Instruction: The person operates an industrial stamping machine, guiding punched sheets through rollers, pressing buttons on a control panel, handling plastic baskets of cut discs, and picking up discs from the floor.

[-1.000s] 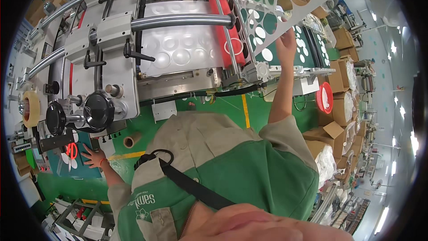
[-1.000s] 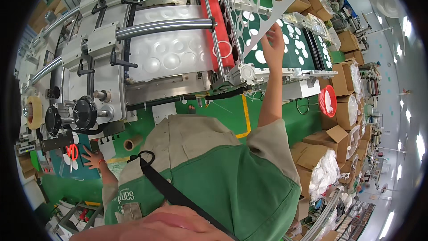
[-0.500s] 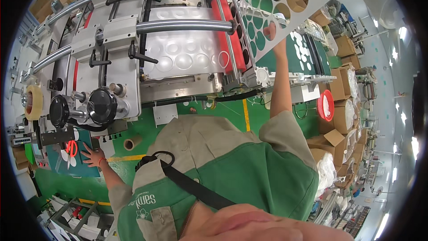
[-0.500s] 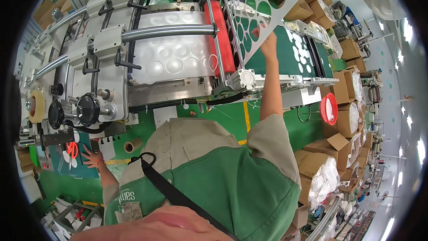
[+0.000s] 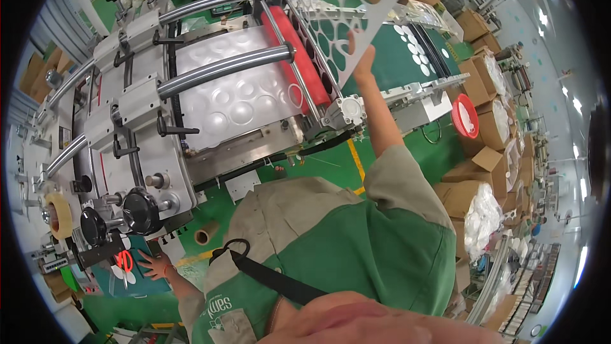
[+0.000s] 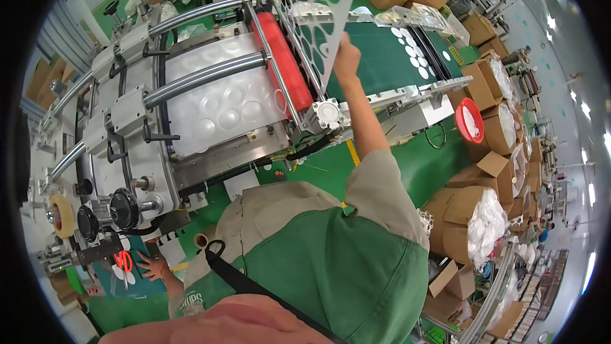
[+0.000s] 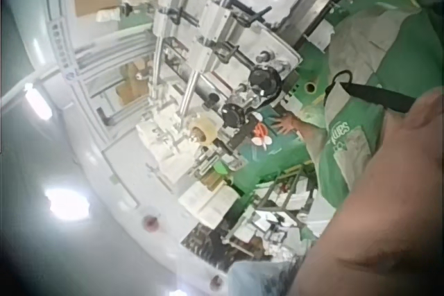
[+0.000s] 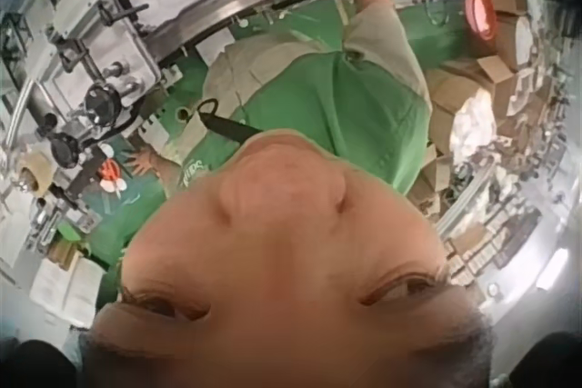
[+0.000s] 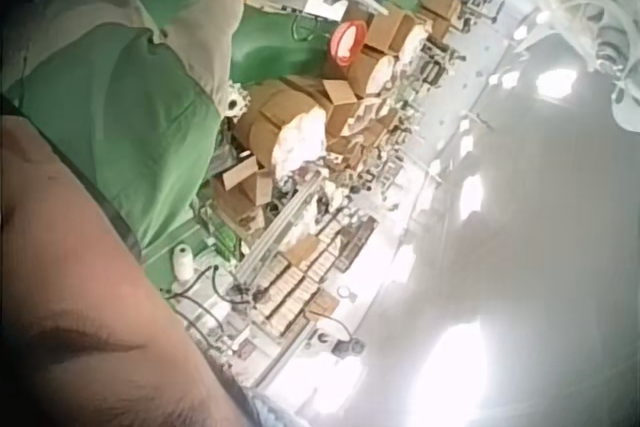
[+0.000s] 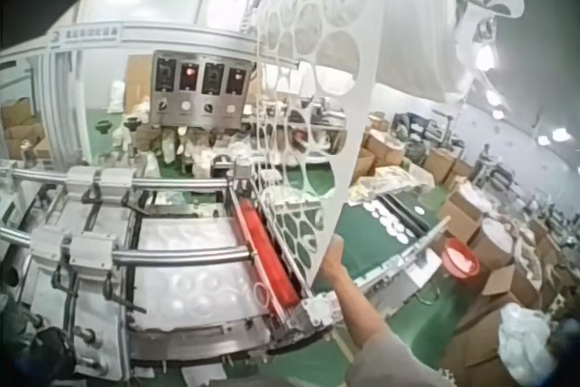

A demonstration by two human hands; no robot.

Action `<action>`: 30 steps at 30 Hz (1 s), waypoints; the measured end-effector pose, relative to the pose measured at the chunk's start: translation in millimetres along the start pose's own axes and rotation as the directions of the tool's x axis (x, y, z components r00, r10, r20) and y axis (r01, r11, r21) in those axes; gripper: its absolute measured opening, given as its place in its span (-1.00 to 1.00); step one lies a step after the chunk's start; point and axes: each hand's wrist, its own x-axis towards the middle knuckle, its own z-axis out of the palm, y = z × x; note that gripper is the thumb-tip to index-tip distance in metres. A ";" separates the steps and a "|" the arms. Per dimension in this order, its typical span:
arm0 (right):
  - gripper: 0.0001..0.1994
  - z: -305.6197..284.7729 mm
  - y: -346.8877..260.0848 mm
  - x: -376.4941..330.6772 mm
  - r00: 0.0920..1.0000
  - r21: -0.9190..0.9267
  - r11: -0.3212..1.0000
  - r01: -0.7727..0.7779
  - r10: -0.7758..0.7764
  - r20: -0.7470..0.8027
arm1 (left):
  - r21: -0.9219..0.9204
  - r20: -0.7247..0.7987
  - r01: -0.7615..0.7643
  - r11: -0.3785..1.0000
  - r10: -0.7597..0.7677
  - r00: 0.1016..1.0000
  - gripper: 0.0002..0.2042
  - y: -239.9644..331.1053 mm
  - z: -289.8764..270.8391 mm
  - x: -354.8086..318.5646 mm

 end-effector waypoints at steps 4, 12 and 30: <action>-0.79 13.8 84.9 23.6 0.874 0.102 0.992 -0.079 0.020 0.486 | -0.028 0.047 -0.031 0.999 0.033 0.998 -0.28 7.0 0.4 5.8; -0.54 7.8 6.6 88.3 0.886 0.367 0.930 0.009 -0.178 0.429 | -0.019 0.141 -0.044 0.999 0.047 0.989 -0.22 -8.3 3.9 11.0; -0.64 55.8 -22.1 109.6 0.904 0.214 0.882 0.419 -0.427 -0.013 | -0.039 0.127 -0.029 0.999 0.034 0.991 -0.16 -6.0 4.8 9.8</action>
